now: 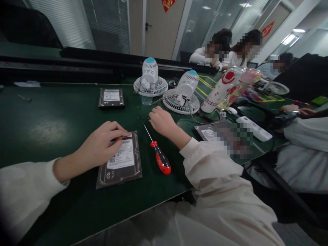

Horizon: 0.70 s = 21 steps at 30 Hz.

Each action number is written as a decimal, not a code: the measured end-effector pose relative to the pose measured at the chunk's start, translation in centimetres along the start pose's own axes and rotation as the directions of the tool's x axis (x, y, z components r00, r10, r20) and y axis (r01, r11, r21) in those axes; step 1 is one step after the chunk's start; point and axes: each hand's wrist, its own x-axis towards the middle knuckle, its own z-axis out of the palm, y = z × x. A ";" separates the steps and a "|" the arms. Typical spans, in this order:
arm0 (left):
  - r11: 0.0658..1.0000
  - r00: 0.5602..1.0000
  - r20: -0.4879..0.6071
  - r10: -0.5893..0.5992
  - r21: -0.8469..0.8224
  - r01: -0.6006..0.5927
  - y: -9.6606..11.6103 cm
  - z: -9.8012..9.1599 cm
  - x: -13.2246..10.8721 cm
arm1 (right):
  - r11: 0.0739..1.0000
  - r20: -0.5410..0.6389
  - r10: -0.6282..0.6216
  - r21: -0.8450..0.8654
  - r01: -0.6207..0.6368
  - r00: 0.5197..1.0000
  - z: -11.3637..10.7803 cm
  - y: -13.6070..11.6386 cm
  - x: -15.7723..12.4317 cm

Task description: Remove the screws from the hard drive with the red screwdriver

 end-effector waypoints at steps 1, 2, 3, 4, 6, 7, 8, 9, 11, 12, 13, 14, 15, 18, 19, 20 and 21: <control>1.000 1.000 -0.001 -0.001 -0.001 0.001 0.0 0.0 0.0 | 1.000 -0.001 -0.002 -0.002 0.002 1.000 0.1 0.0 0.0; 1.000 1.000 0.000 -0.001 -0.002 0.001 0.0 0.0 0.0 | 1.000 0.000 -0.006 -0.004 0.006 1.000 0.1 0.0 0.1; 1.000 1.000 0.001 -0.002 -0.003 0.002 0.0 0.0 -0.1 | 1.000 0.003 -0.011 -0.005 0.011 1.000 0.1 -0.1 0.2; 1.000 1.000 0.003 -0.003 -0.006 0.003 0.0 0.0 -0.1 | 1.000 0.007 -0.016 -0.006 0.016 1.000 0.1 -0.1 0.3; 1.000 1.000 0.004 -0.009 -0.009 0.009 0.0 0.0 -0.1 | 1.000 0.014 -0.022 -0.005 0.022 1.000 0.1 -0.3 0.4; 1.000 1.000 0.003 -0.010 -0.010 0.010 -0.1 0.0 -0.1 | 1.000 0.016 -0.023 -0.004 0.023 1.000 0.0 -0.4 0.4; 1.000 1.000 0.001 -0.010 -0.012 0.010 -0.1 0.1 -0.2 | 1.000 0.016 -0.023 -0.001 0.023 1.000 0.0 -0.4 0.5; 1.000 1.000 -0.001 -0.009 -0.014 0.009 0.0 0.0 -0.2 | 1.000 0.015 -0.023 0.003 0.023 1.000 0.0 -0.5 0.5; 1.000 1.000 -0.001 -0.008 -0.015 0.008 0.0 0.0 -0.2 | 1.000 0.012 -0.026 0.017 0.025 1.000 0.0 -0.6 0.5; 1.000 1.000 0.000 -0.010 -0.015 0.010 0.0 0.0 -0.2 | 0.999 0.009 -0.027 0.027 0.027 1.000 0.0 -0.7 0.5; 1.000 1.000 0.000 -0.011 -0.015 0.011 0.0 0.0 -0.2 | 0.999 0.006 -0.028 0.039 0.028 1.000 0.0 -0.7 0.5; 1.000 1.000 0.001 -0.012 -0.014 0.012 -0.1 0.0 -0.2 | 0.998 0.002 -0.028 0.053 0.028 1.000 0.0 -0.8 0.5; 1.000 1.000 0.003 -0.013 -0.013 0.013 -0.1 0.0 -0.2 | 0.997 -0.003 -0.026 0.070 0.026 1.000 0.0 -0.8 0.4; 1.000 1.000 0.005 -0.007 -0.010 0.007 -0.2 0.1 -0.2 | 0.991 -0.024 -0.004 0.137 0.007 1.000 0.0 -0.9 0.4; 1.000 1.000 0.004 -0.003 -0.009 0.003 -0.3 0.1 -0.2 | 0.986 -0.034 0.010 0.165 -0.004 0.999 0.0 -0.8 0.3; 1.000 1.000 0.000 0.000 -0.008 0.000 -0.3 0.1 -0.2 | 0.980 -0.044 0.025 0.198 -0.016 0.999 -0.1 -0.7 0.3; 1.000 1.000 -0.003 0.002 -0.007 -0.002 -0.3 0.1 -0.2 | 0.972 -0.054 0.041 0.234 -0.027 0.998 -0.2 -0.6 0.1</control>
